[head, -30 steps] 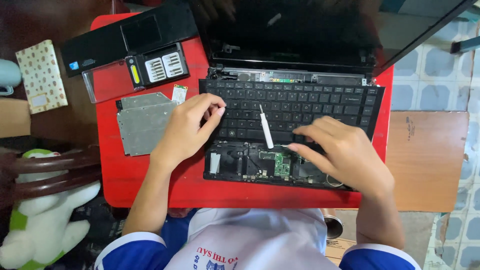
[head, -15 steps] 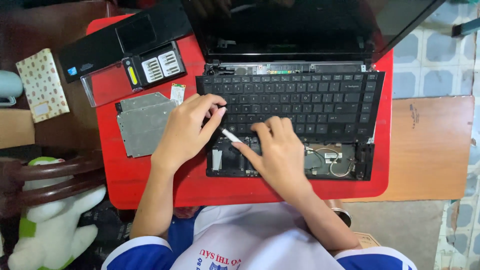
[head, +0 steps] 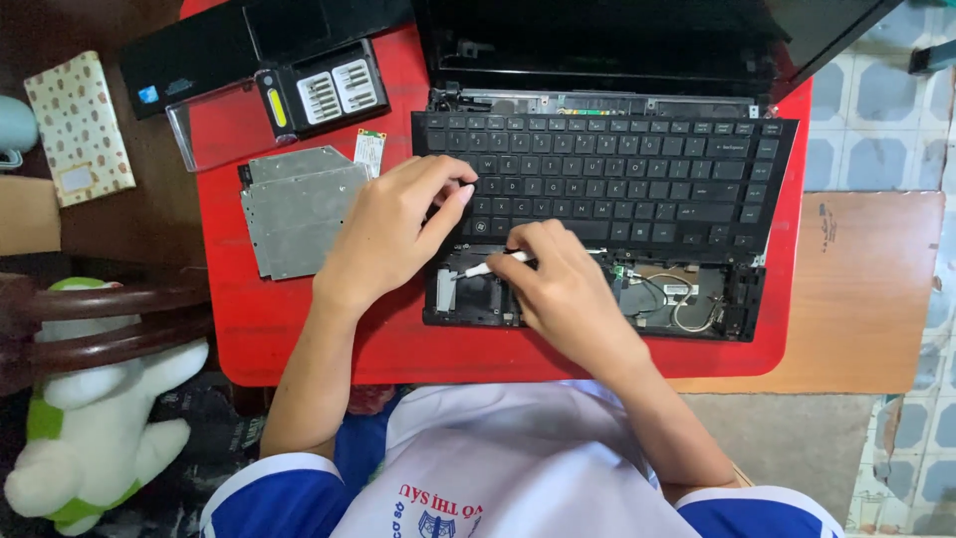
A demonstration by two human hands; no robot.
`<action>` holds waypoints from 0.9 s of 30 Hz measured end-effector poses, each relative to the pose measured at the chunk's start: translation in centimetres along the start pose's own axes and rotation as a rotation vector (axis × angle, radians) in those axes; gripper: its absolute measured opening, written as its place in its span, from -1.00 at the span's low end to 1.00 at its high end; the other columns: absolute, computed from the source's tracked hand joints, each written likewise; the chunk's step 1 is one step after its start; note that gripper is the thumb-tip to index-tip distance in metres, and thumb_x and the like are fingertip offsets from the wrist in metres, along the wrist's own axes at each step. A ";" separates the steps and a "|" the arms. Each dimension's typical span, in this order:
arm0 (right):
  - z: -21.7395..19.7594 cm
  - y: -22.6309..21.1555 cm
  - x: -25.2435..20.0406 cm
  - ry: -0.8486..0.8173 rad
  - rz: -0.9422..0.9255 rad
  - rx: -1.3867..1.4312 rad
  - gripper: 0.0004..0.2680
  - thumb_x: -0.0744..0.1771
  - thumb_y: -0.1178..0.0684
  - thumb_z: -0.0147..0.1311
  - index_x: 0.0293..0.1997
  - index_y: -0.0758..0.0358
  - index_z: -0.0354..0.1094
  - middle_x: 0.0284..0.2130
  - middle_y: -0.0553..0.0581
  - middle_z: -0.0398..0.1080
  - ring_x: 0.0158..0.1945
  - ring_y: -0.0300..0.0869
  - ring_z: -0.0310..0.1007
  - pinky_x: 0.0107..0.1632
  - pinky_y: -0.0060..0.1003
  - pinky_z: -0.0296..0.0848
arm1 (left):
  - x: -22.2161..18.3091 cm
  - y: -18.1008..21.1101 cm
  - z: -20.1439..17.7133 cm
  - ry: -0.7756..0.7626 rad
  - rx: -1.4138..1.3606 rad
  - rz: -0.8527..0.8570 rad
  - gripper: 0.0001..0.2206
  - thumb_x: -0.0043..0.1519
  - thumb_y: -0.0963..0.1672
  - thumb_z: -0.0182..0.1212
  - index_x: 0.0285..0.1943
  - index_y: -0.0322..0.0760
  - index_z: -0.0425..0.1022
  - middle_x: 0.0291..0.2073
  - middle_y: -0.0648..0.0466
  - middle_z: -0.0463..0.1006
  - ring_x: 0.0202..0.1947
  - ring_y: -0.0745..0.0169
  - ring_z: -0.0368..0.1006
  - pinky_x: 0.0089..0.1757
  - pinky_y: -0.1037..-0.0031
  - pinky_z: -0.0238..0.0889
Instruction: Disassembling a laptop to organize and connect internal ribbon cables and components on a repair bench.
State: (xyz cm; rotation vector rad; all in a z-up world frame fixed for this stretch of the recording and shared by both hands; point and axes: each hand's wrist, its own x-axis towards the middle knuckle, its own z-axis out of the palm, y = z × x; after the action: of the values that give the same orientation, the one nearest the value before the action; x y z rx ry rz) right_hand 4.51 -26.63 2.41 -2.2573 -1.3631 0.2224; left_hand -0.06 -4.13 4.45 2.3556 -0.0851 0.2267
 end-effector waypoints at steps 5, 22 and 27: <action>-1.8 1.2 -0.7 0.132 -0.006 -0.022 -0.96 0.33 0.17 0.21 -0.21 0.20 0.55 -0.22 0.14 0.41 -0.09 -0.01 0.43 -0.08 -0.20 0.40 | 0.1 -0.2 1.7 0.107 0.071 0.103 -0.89 0.39 -0.17 0.10 -0.07 -0.24 0.55 -0.38 0.05 0.53 -0.28 0.08 0.51 -0.28 0.40 0.43; -0.7 5.7 -0.6 0.580 -0.031 -0.241 -0.84 0.35 0.23 0.14 0.02 0.34 0.51 0.00 0.33 0.37 0.03 0.18 0.42 0.03 0.02 0.42 | -1.1 1.9 9.5 0.352 0.365 0.057 -0.46 0.24 -0.23 0.40 0.39 -0.41 0.27 0.28 -0.35 0.23 0.34 -0.50 0.13 0.22 -0.22 0.08; -1.0 5.0 0.0 0.547 0.017 -0.256 -0.85 0.34 0.15 0.21 -0.02 0.27 0.54 0.17 0.41 0.30 0.21 0.29 0.30 0.16 0.11 0.34 | -0.9 2.4 9.8 0.309 0.510 0.044 -0.66 0.17 -0.18 0.36 0.15 -0.30 0.53 0.22 -0.31 0.35 0.34 -0.60 0.13 0.20 -0.45 -0.09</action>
State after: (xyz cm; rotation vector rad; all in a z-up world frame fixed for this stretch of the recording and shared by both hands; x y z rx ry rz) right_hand 8.81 -28.87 0.81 -2.2887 -1.1198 -0.5569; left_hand 0.10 -12.74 -0.91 2.7887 0.0815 0.7009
